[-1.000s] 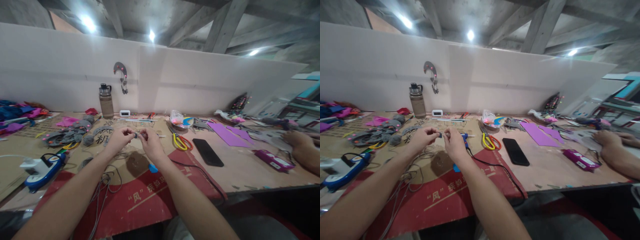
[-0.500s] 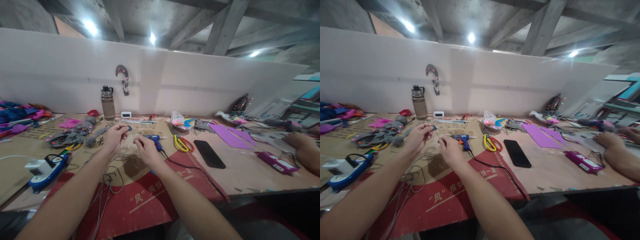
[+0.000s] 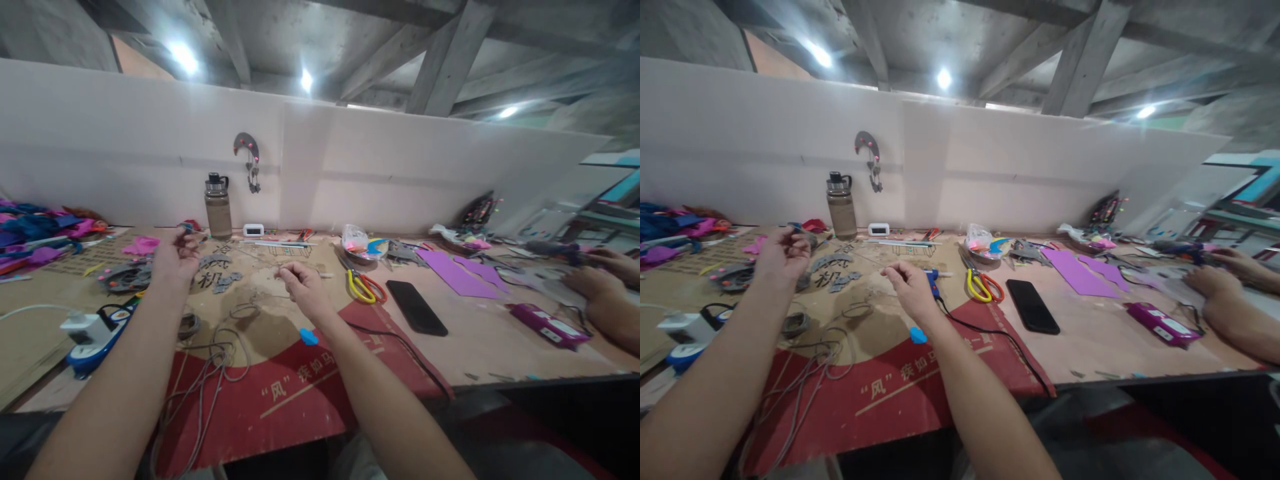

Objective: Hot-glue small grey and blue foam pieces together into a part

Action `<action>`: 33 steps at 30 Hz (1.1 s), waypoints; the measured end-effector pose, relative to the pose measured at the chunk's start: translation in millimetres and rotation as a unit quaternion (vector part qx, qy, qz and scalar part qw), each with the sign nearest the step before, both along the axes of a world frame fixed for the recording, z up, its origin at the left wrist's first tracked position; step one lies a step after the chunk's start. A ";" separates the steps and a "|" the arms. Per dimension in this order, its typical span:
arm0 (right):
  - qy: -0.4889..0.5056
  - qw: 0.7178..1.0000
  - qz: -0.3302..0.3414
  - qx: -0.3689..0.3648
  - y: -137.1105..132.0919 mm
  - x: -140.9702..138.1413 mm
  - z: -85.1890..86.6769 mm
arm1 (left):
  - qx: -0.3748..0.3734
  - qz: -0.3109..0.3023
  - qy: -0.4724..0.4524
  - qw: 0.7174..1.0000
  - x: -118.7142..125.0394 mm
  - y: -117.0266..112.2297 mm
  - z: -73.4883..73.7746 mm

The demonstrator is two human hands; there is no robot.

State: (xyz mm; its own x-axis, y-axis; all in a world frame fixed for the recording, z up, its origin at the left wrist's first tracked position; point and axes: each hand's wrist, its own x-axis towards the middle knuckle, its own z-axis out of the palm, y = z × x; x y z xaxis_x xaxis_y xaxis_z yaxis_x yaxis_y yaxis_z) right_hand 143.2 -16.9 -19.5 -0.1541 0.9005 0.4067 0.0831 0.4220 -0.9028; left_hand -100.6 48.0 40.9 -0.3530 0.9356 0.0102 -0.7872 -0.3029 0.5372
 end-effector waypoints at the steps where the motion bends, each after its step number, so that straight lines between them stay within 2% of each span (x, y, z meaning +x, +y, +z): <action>1: 0.033 0.999 0.024 -0.020 -0.9 2.5 1.9 | -0.005 0.007 -0.010 1.000 -3.2 -0.3 0.0; 3: 0.092 0.992 0.063 -0.051 -3.3 8.5 6.0 | -0.011 0.017 -0.017 1.000 -7.7 0.2 -0.9; 5: 0.106 0.987 0.094 -0.069 -6.1 14.9 9.8 | -0.010 0.020 0.006 1.000 -7.9 2.5 -3.1; 7: 0.040 0.986 0.142 -0.076 -7.7 20.4 12.1 | -0.006 0.022 0.045 0.999 -2.8 5.4 -6.4; 9: -0.080 0.982 0.163 -0.057 -6.1 24.8 11.7 | 0.001 0.019 0.072 0.997 6.8 7.1 -10.5; 10: -0.140 0.980 0.139 -0.031 -3.7 26.9 10.2 | 0.006 0.015 0.090 0.996 12.6 6.9 -12.5; 11: -0.192 0.978 0.085 0.000 -0.3 29.3 7.9 | 0.014 0.008 0.120 0.993 18.5 5.8 -14.2; 13: -0.262 0.960 -0.080 0.054 9.3 35.7 1.1 | 0.034 -0.007 0.174 0.984 29.7 1.5 -16.9; 15: -0.310 0.921 -0.232 0.053 20.1 43.7 -7.7 | 0.075 -0.002 0.275 0.958 38.9 -4.0 -18.5; 17: -0.352 0.881 -0.315 0.017 29.2 50.5 -16.9 | 0.091 0.003 0.323 0.942 46.2 -8.7 -19.8; 19: -0.361 0.869 -0.340 -0.005 34.6 52.0 -23.8 | 0.092 0.000 0.350 0.932 52.6 -11.7 -22.1; 20: -0.342 0.878 -0.335 -0.001 35.6 49.9 -25.7 | 0.093 -0.004 0.363 0.927 55.8 -12.9 -23.7; 22: -0.262 0.918 -0.296 0.033 34.2 40.0 -26.2 | 0.094 -0.024 0.389 0.916 62.7 -15.2 -28.0; 24: -0.156 0.959 -0.225 0.071 29.0 24.8 -23.2 | 0.097 -0.053 0.414 0.904 70.4 -18.4 -33.1; 26: -0.080 0.983 -0.146 0.083 22.2 8.7 -19.0 | 0.103 -0.087 0.434 0.891 78.7 -22.5 -38.4; 29: -0.022 0.994 -0.082 0.062 15.0 -8.9 -15.0 | 0.107 -0.124 0.459 0.873 90.2 -28.2 -45.3; 33: 0.023 0.998 -0.057 0.021 13.9 -14.9 -14.3 | 0.092 -0.134 0.500 0.851 99.3 -32.2 -50.2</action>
State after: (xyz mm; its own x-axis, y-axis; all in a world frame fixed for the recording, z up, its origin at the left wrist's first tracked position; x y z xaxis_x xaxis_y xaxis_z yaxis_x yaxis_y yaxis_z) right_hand 128.3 -3.0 -33.8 -0.0314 0.8932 0.4486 0.0921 0.4495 -0.8885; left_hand -1.4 15.9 -9.3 0.1436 0.9313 0.3347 -0.0177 -0.3357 0.9418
